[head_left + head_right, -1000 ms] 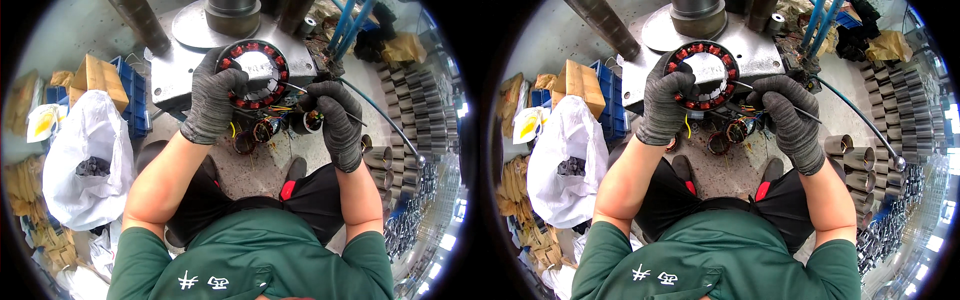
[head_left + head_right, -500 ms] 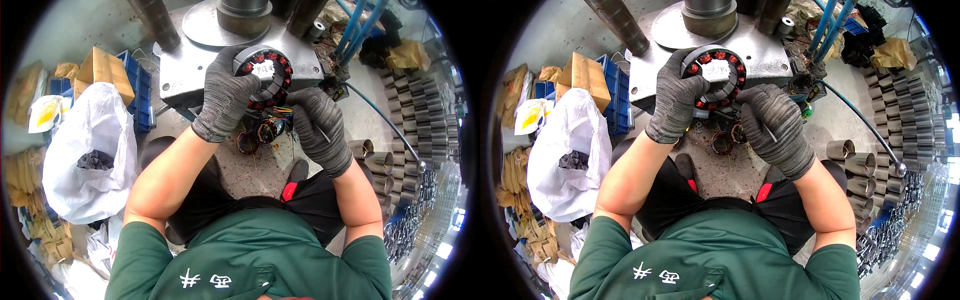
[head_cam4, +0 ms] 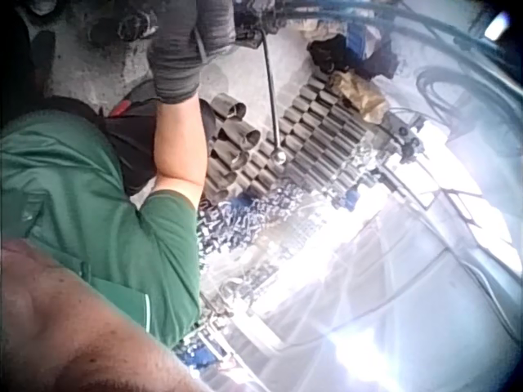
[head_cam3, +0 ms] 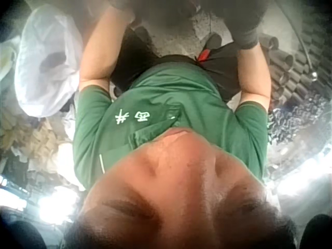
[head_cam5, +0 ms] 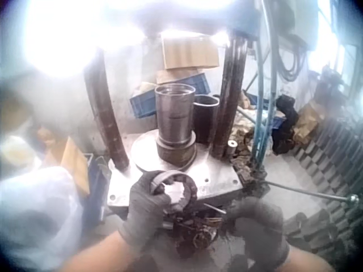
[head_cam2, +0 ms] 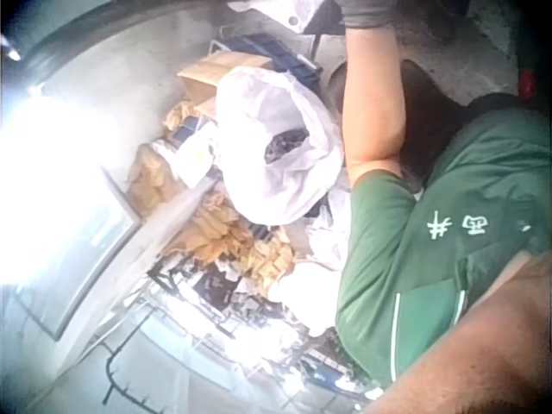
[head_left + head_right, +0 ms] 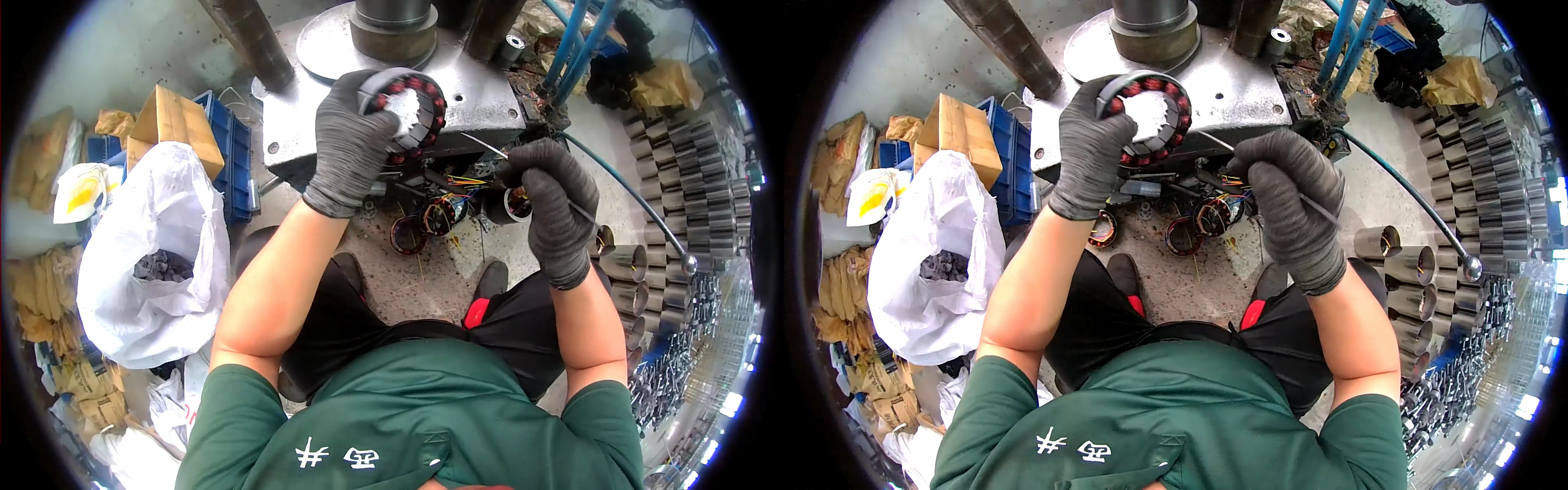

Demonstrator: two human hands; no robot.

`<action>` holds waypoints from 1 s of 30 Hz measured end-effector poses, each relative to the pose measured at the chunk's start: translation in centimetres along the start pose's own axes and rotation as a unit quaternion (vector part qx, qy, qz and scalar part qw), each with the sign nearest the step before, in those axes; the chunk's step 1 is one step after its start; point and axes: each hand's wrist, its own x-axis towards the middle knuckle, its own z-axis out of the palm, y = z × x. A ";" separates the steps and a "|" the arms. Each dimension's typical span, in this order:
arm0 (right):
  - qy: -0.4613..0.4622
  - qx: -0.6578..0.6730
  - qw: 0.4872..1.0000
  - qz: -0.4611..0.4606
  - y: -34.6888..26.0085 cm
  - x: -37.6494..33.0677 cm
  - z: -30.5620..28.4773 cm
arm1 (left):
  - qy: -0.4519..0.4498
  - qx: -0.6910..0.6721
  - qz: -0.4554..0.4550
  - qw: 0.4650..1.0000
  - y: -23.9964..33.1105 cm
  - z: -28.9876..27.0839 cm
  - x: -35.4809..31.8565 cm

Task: The person assembles motors by placing a metal housing into a hydraulic press, inserting a wound stator, and using the press to secure the components together.

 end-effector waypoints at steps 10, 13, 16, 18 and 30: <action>0.030 0.158 0.985 0.058 1.4 0.5 -0.4 | 0.002 -0.202 -0.142 0.969 -1.8 -1.4 0.6; 0.004 0.114 0.992 0.053 1.8 0.2 -0.9 | 0.010 -0.192 -0.140 0.971 -1.6 -0.6 0.6; -0.009 0.102 0.993 0.058 1.7 0.2 -0.8 | -0.011 -0.200 -0.125 0.972 -1.6 -0.7 0.6; -0.015 0.110 0.992 0.062 1.7 0.2 -0.7 | -0.032 -0.224 -0.112 0.968 -1.8 -0.8 0.5; 0.019 0.112 0.993 0.016 1.7 0.1 -0.5 | -0.059 -0.174 -0.106 0.977 -0.9 -0.4 -0.2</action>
